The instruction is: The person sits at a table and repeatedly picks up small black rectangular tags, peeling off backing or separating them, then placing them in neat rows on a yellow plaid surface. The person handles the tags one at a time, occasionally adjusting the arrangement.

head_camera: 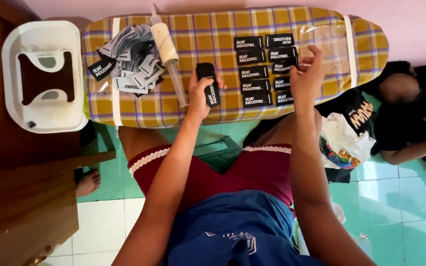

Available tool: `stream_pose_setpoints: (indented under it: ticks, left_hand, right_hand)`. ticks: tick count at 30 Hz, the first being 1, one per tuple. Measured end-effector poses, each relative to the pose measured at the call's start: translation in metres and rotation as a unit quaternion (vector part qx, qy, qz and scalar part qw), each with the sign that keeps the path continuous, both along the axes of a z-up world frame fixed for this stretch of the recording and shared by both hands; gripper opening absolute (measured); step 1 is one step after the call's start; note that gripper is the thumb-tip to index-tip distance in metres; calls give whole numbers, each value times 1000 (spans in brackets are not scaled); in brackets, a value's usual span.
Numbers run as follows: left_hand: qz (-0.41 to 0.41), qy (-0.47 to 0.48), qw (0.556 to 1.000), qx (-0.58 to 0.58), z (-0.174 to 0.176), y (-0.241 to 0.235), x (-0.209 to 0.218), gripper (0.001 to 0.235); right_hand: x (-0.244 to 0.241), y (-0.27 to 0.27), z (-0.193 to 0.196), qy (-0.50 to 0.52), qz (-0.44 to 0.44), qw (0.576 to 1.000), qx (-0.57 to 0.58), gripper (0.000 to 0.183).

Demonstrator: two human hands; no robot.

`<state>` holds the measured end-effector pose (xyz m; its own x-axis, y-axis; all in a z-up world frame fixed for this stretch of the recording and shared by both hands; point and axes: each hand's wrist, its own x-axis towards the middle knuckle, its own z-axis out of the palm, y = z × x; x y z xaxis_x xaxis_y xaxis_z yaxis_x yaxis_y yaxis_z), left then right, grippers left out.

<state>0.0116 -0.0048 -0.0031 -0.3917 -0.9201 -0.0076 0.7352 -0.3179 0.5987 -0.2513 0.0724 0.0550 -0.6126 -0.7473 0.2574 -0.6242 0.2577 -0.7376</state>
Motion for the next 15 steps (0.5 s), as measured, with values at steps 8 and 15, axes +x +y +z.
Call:
stream_pose_setpoints:
  ticks: [8,15]
  left_hand:
    - [29,-51,998,26,-2,-2,-1,29]
    - [-12,-326,945,-34,30,-3,-5,34]
  right_hand:
    - [-1,18,31,216,71,973,-41,47]
    - [-39,57,25,192,266,934,140,17]
